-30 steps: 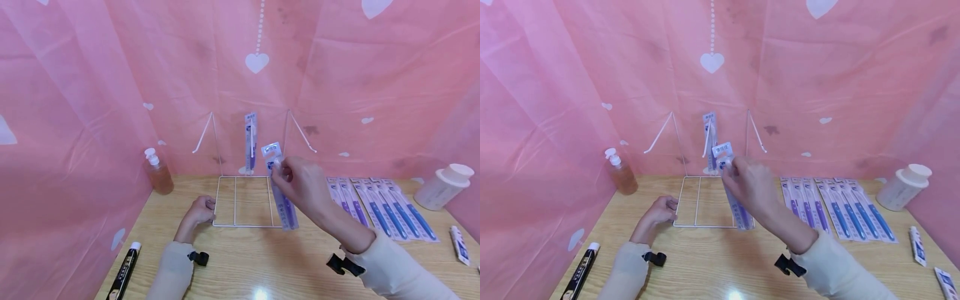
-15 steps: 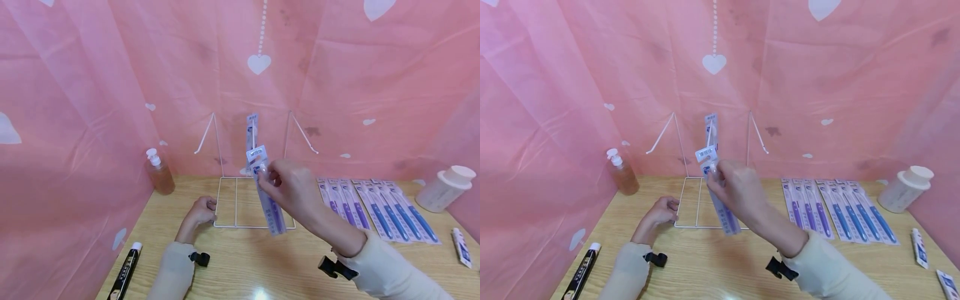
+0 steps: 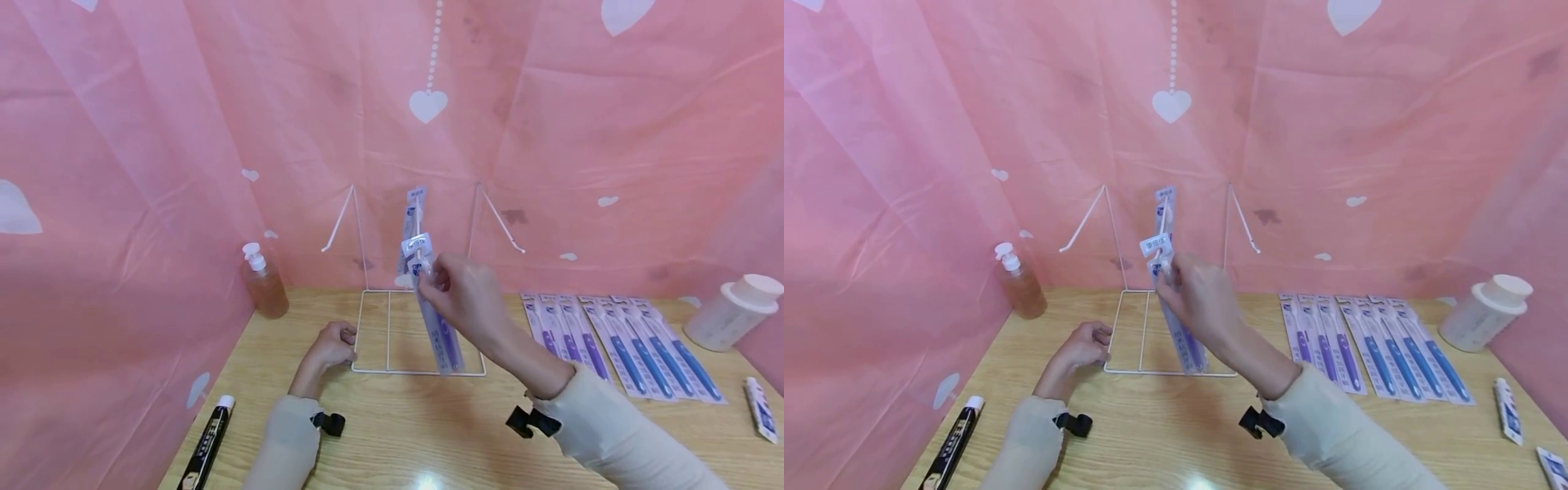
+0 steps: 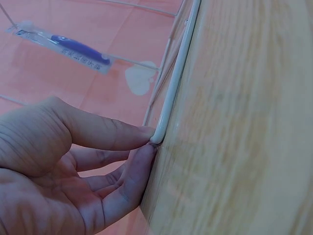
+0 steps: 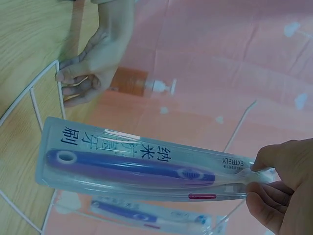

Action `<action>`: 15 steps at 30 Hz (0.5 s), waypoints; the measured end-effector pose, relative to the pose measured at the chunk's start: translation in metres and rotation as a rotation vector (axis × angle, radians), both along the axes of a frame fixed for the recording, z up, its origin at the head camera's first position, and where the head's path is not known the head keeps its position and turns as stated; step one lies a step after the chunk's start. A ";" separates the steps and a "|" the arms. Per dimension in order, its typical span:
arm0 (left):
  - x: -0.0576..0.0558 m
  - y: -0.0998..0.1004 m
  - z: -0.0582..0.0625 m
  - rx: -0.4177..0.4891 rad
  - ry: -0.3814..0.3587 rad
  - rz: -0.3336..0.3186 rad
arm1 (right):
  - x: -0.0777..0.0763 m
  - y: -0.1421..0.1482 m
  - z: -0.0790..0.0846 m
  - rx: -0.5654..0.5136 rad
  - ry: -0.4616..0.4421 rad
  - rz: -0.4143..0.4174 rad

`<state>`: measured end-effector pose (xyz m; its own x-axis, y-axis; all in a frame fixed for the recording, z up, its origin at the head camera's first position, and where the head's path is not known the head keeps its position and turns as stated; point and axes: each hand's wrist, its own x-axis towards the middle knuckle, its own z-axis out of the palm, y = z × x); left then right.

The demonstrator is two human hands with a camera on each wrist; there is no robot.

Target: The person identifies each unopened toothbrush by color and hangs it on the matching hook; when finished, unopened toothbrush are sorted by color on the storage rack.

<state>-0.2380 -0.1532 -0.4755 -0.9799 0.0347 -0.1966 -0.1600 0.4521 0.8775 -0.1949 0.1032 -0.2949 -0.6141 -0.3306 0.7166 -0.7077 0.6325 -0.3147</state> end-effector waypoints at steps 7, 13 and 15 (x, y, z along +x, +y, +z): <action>-0.001 0.000 0.001 0.007 -0.013 0.002 | -0.029 -0.004 -0.001 -0.044 -0.145 -0.081; 0.000 0.000 0.001 0.006 -0.007 0.006 | -0.058 -0.013 0.001 -0.058 -0.202 -0.152; 0.000 0.001 0.002 0.013 -0.003 0.001 | -0.067 -0.015 0.001 -0.068 -0.205 -0.176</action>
